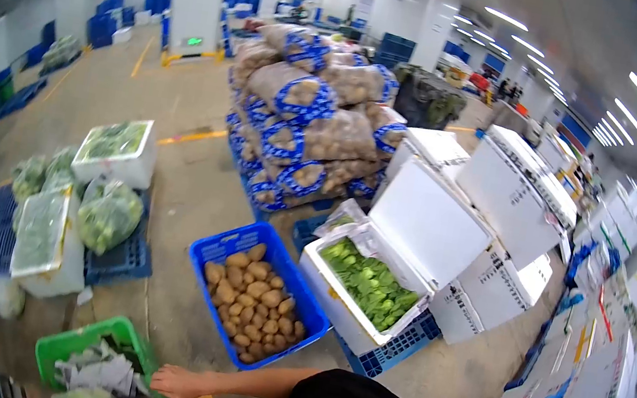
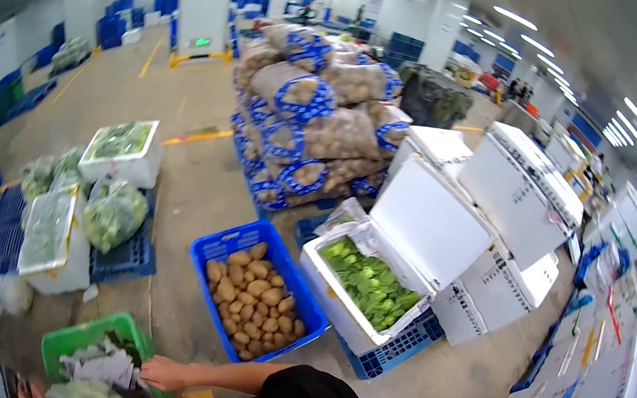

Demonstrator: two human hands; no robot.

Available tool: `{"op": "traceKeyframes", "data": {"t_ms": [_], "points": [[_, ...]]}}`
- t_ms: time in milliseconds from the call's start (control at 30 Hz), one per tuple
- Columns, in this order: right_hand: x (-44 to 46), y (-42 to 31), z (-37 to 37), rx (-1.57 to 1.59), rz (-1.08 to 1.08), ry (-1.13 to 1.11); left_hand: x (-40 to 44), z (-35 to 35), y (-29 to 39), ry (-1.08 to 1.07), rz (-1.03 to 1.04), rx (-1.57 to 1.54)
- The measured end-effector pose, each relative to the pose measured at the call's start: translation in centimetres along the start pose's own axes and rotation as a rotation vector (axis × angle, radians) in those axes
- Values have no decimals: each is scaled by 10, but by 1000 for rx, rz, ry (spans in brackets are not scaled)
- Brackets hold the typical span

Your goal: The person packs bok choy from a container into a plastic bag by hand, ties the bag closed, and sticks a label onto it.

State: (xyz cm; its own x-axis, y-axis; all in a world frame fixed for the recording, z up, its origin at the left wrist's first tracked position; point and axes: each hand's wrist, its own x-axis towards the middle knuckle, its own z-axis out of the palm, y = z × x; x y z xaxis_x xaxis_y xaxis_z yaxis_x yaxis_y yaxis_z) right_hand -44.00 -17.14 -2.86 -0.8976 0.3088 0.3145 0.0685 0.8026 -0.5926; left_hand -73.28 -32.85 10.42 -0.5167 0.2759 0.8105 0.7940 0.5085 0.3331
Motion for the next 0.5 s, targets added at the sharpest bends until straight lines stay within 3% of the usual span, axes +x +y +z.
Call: {"op": "traceKeyframes", "data": {"t_ms": [100, 233, 333, 500], "points": [[-71, 33, -42, -75, 87, 7, -20, 44, 104, -142, 52, -243], [-159, 66, -79, -46, 274, -117, -38, 48, 255, -363, 65, -594], [-213, 75, -104, -38, 341, -231, -53, 65, 304, -427, 206, -686], [-242, 80, -111, 3, 328, -308, -70, 64, 345, -564, 156, -670]]}}
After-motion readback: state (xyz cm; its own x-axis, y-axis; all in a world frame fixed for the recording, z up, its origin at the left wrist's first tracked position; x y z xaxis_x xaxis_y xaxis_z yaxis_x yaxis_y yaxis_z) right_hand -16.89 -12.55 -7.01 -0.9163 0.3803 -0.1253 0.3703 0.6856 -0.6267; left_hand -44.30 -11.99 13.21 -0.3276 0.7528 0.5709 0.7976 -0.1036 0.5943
